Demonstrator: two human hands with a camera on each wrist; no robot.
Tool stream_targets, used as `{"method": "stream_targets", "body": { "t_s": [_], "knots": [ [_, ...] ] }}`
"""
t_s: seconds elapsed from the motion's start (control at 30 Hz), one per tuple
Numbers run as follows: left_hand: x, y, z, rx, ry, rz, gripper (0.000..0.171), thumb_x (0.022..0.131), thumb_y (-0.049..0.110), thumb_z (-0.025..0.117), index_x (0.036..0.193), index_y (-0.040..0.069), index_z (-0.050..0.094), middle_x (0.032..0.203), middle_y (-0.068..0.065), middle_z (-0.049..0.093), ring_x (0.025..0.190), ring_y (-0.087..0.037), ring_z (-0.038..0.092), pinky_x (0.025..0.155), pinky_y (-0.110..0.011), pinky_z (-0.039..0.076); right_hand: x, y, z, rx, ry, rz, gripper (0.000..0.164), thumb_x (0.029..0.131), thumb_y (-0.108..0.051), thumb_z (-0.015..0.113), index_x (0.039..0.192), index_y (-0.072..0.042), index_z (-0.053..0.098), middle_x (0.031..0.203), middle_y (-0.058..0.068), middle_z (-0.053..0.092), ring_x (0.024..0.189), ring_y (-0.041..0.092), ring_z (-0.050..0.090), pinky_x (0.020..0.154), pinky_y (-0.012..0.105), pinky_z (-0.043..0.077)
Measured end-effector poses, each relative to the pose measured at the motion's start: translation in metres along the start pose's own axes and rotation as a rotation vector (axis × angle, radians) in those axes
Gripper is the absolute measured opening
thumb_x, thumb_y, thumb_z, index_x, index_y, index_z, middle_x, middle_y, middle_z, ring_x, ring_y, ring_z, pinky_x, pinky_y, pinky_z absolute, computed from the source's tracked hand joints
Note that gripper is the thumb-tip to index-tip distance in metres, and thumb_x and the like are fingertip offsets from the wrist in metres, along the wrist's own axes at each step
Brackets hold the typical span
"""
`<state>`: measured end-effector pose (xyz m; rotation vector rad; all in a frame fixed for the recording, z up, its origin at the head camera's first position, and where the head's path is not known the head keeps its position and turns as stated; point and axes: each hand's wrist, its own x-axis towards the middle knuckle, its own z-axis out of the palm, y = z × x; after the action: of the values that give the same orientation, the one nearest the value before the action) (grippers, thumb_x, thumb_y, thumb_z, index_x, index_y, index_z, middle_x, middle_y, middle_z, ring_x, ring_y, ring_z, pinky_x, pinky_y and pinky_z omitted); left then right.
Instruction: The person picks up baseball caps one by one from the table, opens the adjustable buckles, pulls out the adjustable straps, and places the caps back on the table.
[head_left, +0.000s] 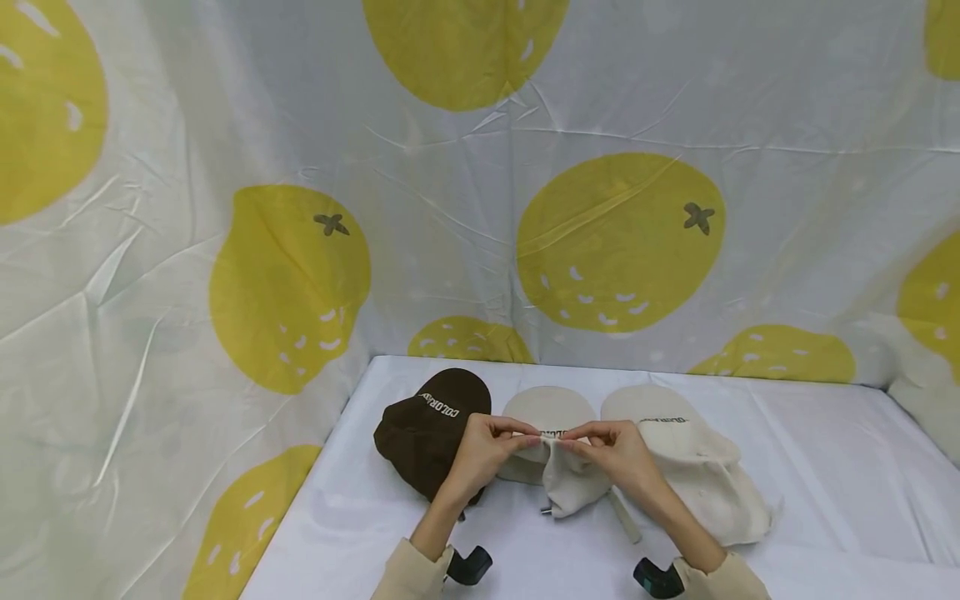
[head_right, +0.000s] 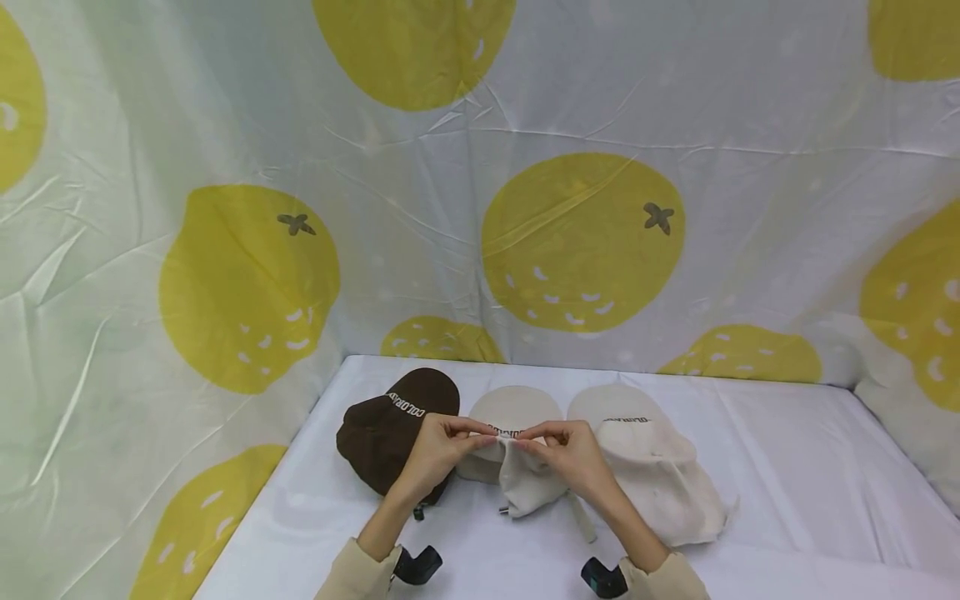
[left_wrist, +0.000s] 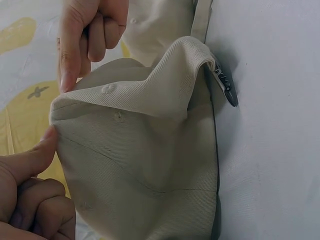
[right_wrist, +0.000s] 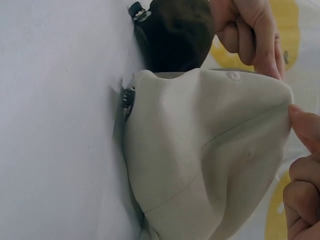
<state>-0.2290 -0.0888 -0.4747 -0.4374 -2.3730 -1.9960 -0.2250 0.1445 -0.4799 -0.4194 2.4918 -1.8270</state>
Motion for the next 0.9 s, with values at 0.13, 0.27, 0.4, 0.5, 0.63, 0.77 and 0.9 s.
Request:
{"method": "stream_targets", "body": {
  "t_s": [0.13, 0.27, 0.4, 0.5, 0.63, 0.77, 0.9],
  "knots": [
    [-0.002, 0.002, -0.001, -0.038, -0.007, 0.009, 0.01, 0.086, 0.008, 0.084, 0.093, 0.001, 0.083, 0.093, -0.022, 0.078, 0.063, -0.002, 0.043, 0.057, -0.015, 0.037, -0.004, 0.0, -0.005, -0.021, 0.016, -0.01, 0.018, 0.086, -0.028, 0.085, 0.098, -0.016, 0.083, 0.058, -0.009, 0.036, 0.055, 0.001, 0.031, 0.049, 0.018, 0.029],
    [-0.005, 0.005, 0.001, -0.073, 0.009, 0.009, 0.01, 0.086, 0.008, 0.083, 0.094, 0.003, 0.083, 0.064, -0.015, 0.066, 0.056, -0.002, 0.037, 0.052, -0.015, 0.031, -0.01, -0.003, -0.012, -0.035, 0.017, -0.011, 0.022, 0.086, -0.029, 0.085, 0.102, -0.014, 0.083, 0.056, -0.009, 0.032, 0.052, 0.002, 0.027, 0.047, 0.019, 0.027],
    [-0.006, 0.012, 0.005, -0.078, 0.009, 0.041, 0.012, 0.086, 0.008, 0.084, 0.095, 0.001, 0.083, 0.057, -0.014, 0.054, 0.051, -0.002, 0.028, 0.049, -0.016, 0.024, -0.017, -0.007, -0.022, -0.058, 0.022, -0.025, 0.027, 0.087, -0.027, 0.084, 0.106, -0.009, 0.082, 0.054, -0.011, 0.029, 0.048, 0.001, 0.023, 0.043, 0.018, 0.024],
    [-0.005, 0.019, 0.011, -0.085, -0.027, 0.087, 0.014, 0.086, 0.007, 0.084, 0.096, -0.001, 0.082, 0.071, -0.02, 0.071, 0.055, 0.0, 0.037, 0.053, -0.014, 0.034, -0.022, -0.01, -0.031, -0.103, 0.036, -0.056, 0.024, 0.089, -0.027, 0.082, 0.107, -0.011, 0.081, 0.052, -0.01, 0.027, 0.047, -0.001, 0.021, 0.042, 0.019, 0.025],
    [-0.003, 0.031, 0.023, -0.098, -0.075, 0.127, 0.014, 0.087, 0.008, 0.083, 0.097, -0.002, 0.082, 0.096, -0.022, 0.079, 0.056, 0.001, 0.041, 0.056, -0.013, 0.039, -0.028, -0.014, -0.046, -0.149, 0.057, -0.086, 0.02, 0.09, -0.026, 0.081, 0.107, -0.014, 0.082, 0.053, -0.011, 0.025, 0.047, -0.002, 0.02, 0.042, 0.021, 0.027],
    [-0.002, 0.043, 0.038, -0.1, -0.104, 0.143, 0.015, 0.087, 0.008, 0.083, 0.098, -0.002, 0.082, 0.097, -0.023, 0.078, 0.051, 0.002, 0.034, 0.053, -0.013, 0.034, -0.034, -0.016, -0.062, -0.19, 0.084, -0.068, 0.023, 0.091, -0.028, 0.081, 0.11, -0.015, 0.081, 0.054, -0.011, 0.026, 0.048, -0.001, 0.022, 0.043, 0.024, 0.03],
    [0.0, 0.051, 0.054, -0.088, -0.137, 0.173, 0.017, 0.088, 0.007, 0.082, 0.1, -0.004, 0.081, 0.078, -0.025, 0.074, 0.047, 0.001, 0.026, 0.047, -0.015, 0.027, -0.042, -0.016, -0.078, -0.241, 0.118, -0.032, 0.027, 0.091, -0.032, 0.08, 0.113, -0.015, 0.08, 0.055, -0.012, 0.026, 0.049, 0.0, 0.023, 0.046, 0.027, 0.034]
  ]
}}
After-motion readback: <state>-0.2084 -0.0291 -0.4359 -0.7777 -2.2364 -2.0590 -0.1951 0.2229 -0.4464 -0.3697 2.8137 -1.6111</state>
